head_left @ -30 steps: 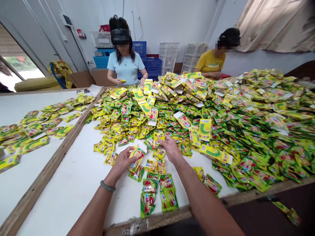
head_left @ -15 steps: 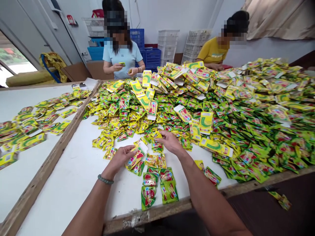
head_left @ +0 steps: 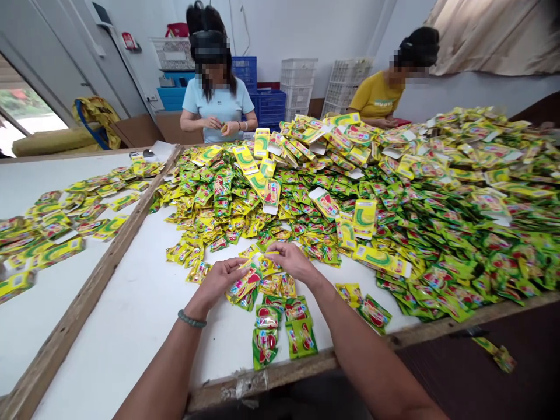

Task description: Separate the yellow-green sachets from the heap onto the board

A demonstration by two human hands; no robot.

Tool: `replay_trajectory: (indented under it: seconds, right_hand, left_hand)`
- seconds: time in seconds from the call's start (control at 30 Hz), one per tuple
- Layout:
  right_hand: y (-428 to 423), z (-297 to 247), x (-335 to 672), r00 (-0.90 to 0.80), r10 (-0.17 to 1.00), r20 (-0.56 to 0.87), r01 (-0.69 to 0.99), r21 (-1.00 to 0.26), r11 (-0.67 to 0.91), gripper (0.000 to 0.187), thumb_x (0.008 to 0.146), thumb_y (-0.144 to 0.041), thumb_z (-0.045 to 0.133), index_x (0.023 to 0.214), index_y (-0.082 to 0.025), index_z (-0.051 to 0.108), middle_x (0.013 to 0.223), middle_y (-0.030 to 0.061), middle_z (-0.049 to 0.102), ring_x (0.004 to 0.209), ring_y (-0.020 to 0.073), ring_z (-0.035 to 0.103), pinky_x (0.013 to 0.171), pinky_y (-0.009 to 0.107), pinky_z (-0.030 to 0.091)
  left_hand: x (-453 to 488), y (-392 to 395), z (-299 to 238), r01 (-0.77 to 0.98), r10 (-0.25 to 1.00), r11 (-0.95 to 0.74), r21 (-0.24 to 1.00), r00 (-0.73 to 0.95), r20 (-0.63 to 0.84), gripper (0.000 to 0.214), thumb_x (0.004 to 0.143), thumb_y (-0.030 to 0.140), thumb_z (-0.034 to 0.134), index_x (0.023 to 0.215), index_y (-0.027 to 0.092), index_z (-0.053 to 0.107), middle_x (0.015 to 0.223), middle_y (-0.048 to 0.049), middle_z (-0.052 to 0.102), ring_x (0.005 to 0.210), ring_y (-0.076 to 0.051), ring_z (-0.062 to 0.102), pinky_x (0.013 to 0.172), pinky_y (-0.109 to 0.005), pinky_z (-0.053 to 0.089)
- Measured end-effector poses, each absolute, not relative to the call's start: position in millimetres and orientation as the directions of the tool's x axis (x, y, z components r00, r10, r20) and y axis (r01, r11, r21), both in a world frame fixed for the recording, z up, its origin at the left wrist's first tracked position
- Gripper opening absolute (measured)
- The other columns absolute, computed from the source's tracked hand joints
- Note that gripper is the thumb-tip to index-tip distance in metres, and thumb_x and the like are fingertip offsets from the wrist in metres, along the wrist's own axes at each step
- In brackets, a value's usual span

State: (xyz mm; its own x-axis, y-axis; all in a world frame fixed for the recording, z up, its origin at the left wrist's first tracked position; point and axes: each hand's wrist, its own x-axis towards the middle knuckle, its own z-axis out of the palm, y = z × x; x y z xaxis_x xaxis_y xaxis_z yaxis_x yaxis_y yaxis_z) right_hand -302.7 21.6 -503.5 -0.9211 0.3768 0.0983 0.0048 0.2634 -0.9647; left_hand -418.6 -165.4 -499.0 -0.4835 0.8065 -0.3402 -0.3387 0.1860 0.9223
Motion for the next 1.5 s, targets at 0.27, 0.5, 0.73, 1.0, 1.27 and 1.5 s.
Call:
replay_trajectory:
  seconds: [0.27,0.5,0.73,1.0,1.27,1.5]
  right_hand:
    - [6.1,-506.5,-309.9,-0.907,0.341,0.247,0.013,-0.793,0.609,0.010,0.075,-0.025,0.062,0.082,-0.020,0.067,0.071,-0.0019,0.061,0.064,0.0112,0.053,0.061,0.022,0.038]
    - [29.8,-503.2,-294.8,-0.707,0.689,0.158,0.345,-0.774,0.531,0.030,0.082,-0.047,0.049,0.087,-0.019,0.060,0.073,0.0021,0.063,0.067,0.0156,0.058,0.065,0.027,0.042]
    - [25.8,-514.5,-293.2,-0.791,0.608,0.069,0.525,-0.434,0.732,0.036,0.069,-0.042,0.067,0.095,-0.018,0.059,0.087,0.0105,0.064,0.085,0.0242,0.058,0.071,0.032,0.041]
    - [21.3,-515.6,-301.4,-0.863,0.488,0.133,0.084,-0.914,0.397,0.030,0.077,-0.041,0.058,0.096,-0.019,0.060,0.068,-0.0014,0.058,0.058,0.0123,0.049,0.056,0.023,0.037]
    - [12.7,-502.4,-300.3,-0.931,0.329,0.158,0.103,-0.751,0.652,0.014,0.074,-0.023,0.061,0.086,-0.018,0.067,0.066,-0.0017,0.055,0.059,0.0106,0.043,0.058,0.022,0.031]
    - [10.9,-502.8,-302.2,-0.949,0.302,0.092,0.125,-0.769,0.627,0.012,0.071,-0.021,0.063,0.081,-0.020,0.069,0.064,-0.0024,0.056,0.059,0.0102,0.045,0.056,0.021,0.031]
  left_hand:
    - [-407.8,-157.4,-503.4,-0.434,0.816,0.197,0.879,-0.424,-0.393,0.042,0.061,0.029,0.077,0.098,0.014,0.064,0.080,-0.0041,0.072,0.069,-0.018,0.067,0.065,-0.027,0.051]
    - [-411.3,-157.7,-503.9,-0.487,0.736,0.184,0.854,-0.508,-0.448,0.046,0.058,0.025,0.080,0.096,0.013,0.058,0.070,-0.0035,0.071,0.055,-0.013,0.064,0.054,-0.022,0.048]
    - [-415.2,-158.4,-506.0,-0.474,0.705,0.173,0.863,-0.552,-0.445,0.046,0.057,0.027,0.080,0.096,0.014,0.057,0.070,-0.0021,0.070,0.056,-0.014,0.064,0.055,-0.023,0.049]
    - [-412.6,-159.1,-502.1,-0.366,0.746,0.183,0.912,-0.553,-0.371,0.048,0.055,0.031,0.080,0.095,0.014,0.060,0.070,-0.0012,0.069,0.061,-0.015,0.064,0.057,-0.024,0.047]
    - [-413.2,-162.0,-506.9,-0.350,0.824,0.183,0.919,-0.455,-0.338,0.041,0.062,0.032,0.076,0.097,0.016,0.062,0.076,-0.0039,0.071,0.066,-0.019,0.066,0.064,-0.030,0.051]
    - [-405.6,-157.7,-505.8,-0.315,0.821,0.165,0.935,-0.481,-0.307,0.040,0.063,0.031,0.076,0.097,0.015,0.063,0.078,-0.0038,0.072,0.069,-0.018,0.066,0.066,-0.028,0.051]
